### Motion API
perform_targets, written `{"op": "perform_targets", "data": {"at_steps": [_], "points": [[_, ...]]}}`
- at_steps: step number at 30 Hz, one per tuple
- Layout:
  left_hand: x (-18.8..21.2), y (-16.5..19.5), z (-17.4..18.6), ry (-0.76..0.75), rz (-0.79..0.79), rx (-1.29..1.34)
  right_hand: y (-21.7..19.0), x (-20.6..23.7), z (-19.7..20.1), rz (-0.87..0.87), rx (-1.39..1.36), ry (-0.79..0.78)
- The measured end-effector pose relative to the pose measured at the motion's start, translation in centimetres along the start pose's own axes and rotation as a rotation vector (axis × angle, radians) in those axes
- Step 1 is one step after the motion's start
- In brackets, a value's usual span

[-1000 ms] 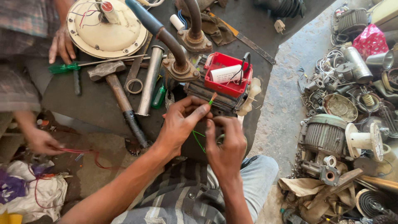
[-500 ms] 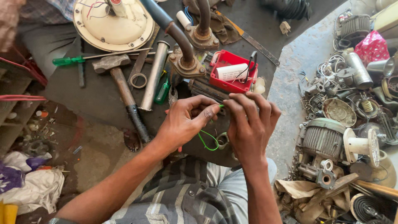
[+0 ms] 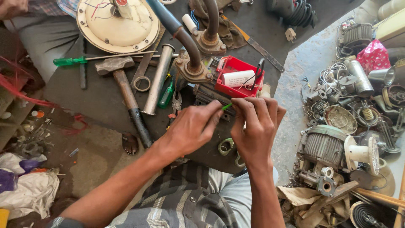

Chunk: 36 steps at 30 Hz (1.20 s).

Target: The person pulls a length of green wire from a spool, cuts it with pliers, and strips the insulation from both ends using scissors. The person then twists the exposed copper strands and holds the prepared wire alongside a red wire.

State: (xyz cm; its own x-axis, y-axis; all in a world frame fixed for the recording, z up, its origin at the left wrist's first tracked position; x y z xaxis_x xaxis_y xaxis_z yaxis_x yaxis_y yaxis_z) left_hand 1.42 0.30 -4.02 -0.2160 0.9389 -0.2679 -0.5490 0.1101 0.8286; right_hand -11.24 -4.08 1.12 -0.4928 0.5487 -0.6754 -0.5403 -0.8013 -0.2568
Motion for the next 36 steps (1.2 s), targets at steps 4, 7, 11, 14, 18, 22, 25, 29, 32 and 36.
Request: {"op": "perform_targets", "data": {"at_steps": [4,7,11,14,18,22,25,29,32,36], "points": [[0.0,0.3,0.1,0.011,0.004,0.074,0.1,-0.1,-0.2,-0.031,-0.026,-0.006],[-0.1,-0.7,0.8,0.089,0.106,0.177,0.5,-0.1,0.4,-0.09,-0.103,0.055],[-0.1,-2.1,0.7,0.129,0.198,0.161,1.3,0.6,1.0,-0.177,-0.137,0.092],[0.3,-2.6,0.0,0.133,0.192,0.2,1.7,1.4,1.5,-0.214,-0.131,0.098],[0.7,-2.7,-0.7,0.186,0.136,0.328,2.3,2.7,2.1,-0.262,-0.124,0.111],[1.5,-4.7,-2.2,0.133,0.408,0.552,2.8,3.6,2.4,-0.308,-0.129,0.111],[2.4,-5.3,-4.3,0.047,0.636,1.017,2.9,4.1,2.7,-0.314,-0.122,0.111],[2.6,-5.3,-5.0,0.041,0.71,1.141,3.1,4.7,2.9,-0.341,-0.133,0.109],[2.7,-5.5,-5.3,0.041,0.771,1.192,3.1,5.0,3.0,-0.349,-0.132,0.109],[2.9,-5.5,-5.7,0.037,0.81,1.255,3.1,5.5,3.2,-0.352,-0.138,0.111]]}}
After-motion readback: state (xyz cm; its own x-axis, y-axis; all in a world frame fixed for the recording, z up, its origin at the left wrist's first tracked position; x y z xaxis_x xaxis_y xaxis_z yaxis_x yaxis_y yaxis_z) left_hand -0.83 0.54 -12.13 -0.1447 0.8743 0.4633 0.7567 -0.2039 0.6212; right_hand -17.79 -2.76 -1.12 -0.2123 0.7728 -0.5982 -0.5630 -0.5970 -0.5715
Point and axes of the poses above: each hand's wrist, its own x-axis away from the middle knuckle, its own z-axis out of the back of the hand, y = z × x, the point moved 8 cm from there along -x, towards the middle knuckle, and after that the axes turned 5 degrees about y, right-handed, at the moved point
